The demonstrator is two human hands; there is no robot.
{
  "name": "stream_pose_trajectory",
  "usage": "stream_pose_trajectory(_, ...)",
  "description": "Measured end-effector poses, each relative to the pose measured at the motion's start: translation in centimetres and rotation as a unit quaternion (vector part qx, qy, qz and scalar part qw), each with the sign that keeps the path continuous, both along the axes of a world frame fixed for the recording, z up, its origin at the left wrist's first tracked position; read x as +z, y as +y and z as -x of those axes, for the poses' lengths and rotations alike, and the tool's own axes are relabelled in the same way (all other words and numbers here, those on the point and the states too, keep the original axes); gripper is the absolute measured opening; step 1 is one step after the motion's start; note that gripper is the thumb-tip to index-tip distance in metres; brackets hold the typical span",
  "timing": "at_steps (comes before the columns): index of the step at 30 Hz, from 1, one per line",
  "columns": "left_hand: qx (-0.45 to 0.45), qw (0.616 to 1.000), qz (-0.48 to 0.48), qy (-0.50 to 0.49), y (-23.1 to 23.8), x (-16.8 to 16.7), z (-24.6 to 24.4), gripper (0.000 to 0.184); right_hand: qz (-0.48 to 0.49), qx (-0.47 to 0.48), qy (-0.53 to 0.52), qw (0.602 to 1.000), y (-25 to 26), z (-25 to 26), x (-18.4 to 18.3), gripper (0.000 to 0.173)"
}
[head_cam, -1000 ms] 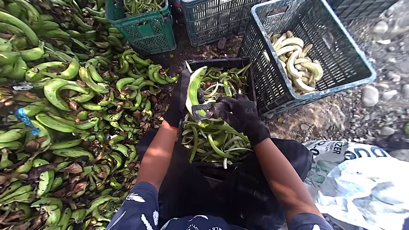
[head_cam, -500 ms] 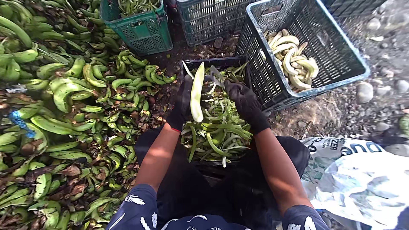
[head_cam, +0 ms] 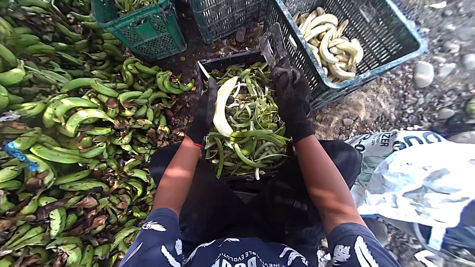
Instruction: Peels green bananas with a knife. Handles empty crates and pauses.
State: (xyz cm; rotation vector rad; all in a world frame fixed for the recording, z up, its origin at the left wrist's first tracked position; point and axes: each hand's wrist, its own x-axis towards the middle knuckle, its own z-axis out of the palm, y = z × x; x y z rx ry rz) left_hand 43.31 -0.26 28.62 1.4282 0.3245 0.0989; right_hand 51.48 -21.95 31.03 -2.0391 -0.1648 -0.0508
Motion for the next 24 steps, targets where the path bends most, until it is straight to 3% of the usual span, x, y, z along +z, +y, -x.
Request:
stream_pose_trajectory(2, -0.059, 0.99, -0.131, 0.017, 0.7, -0.4, 0.7, 0.038, -0.05, 0.004, -0.015, 0.999, -1.9, 0.2, 0.5, 0.052)
stream_pose_trajectory(3, -0.093, 0.973, -0.203, 0.066, 0.9, -0.4, 1.1, 0.041, -0.057, -0.007, -0.019, 0.998, -3.0, 0.4, 1.0, 0.047)
stream_pose_trajectory(5, -0.209, 0.901, -0.33, 0.188, 1.3, -0.6, 2.3, 0.046, -0.061, -0.042, -0.022, 0.997, -5.5, 0.9, 2.5, 0.043)
stream_pose_trajectory(7, -0.339, 0.806, -0.388, 0.291, 1.0, -1.3, 3.0, 0.043, -0.103, -0.079, -0.02, 0.991, -8.4, 0.8, 3.4, 0.039)
stream_pose_trajectory(9, -0.44, 0.718, -0.427, 0.33, -0.7, -1.5, 2.7, 0.036, -0.192, -0.114, -0.023, 0.974, -11.5, 0.6, 3.7, 0.037)
stream_pose_trajectory(10, -0.461, 0.708, -0.427, 0.323, -1.7, -0.8, 1.9, 0.034, -0.242, -0.129, -0.016, 0.961, -12.9, 0.7, 4.2, 0.036)
stream_pose_trajectory(11, -0.443, 0.744, -0.403, 0.297, -2.8, 0.6, 0.8, 0.032, -0.282, -0.148, -0.004, 0.948, -14.0, 1.0, 4.9, 0.037)
stream_pose_trajectory(13, -0.327, 0.873, -0.313, 0.182, -5.1, 4.7, -1.9, 0.033, -0.348, -0.158, 0.018, 0.924, -16.1, 1.6, 5.4, 0.041)
stream_pose_trajectory(15, -0.194, 0.956, -0.213, 0.049, -8.0, 9.1, -5.1, 0.037, -0.398, -0.146, 0.045, 0.905, -17.8, 2.0, 5.3, 0.046)
stream_pose_trajectory(17, -0.118, 0.971, -0.199, -0.057, -9.6, 11.3, -7.5, 0.039, -0.423, -0.139, 0.055, 0.894, -18.9, 2.2, 5.2, 0.054)
stream_pose_trajectory(18, -0.124, 0.953, -0.265, -0.076, -9.9, 11.7, -7.7, 0.048, -0.43, -0.139, 0.059, 0.89, -19.2, 2.2, 5.3, 0.06)
stream_pose_trajectory(19, -0.146, 0.911, -0.377, -0.079, -10.2, 11.3, -7.4, 0.052, -0.44, -0.152, 0.061, 0.883, -19.3, 2.1, 5.6, 0.068)
stream_pose_trajectory(21, -0.258, 0.782, -0.561, -0.078, -11.0, 8.2, -5.0, 0.051, -0.455, -0.158, 0.059, 0.874, -19.6, 2.2, 6.0, 0.067)
stream_pose_trajectory(24, -0.516, 0.54, -0.664, -0.036, -11.1, -1.4, 0.2, 0.028, -0.479, -0.179, 0.062, 0.857, -19.3, 2.5, 6.3, 0.068)
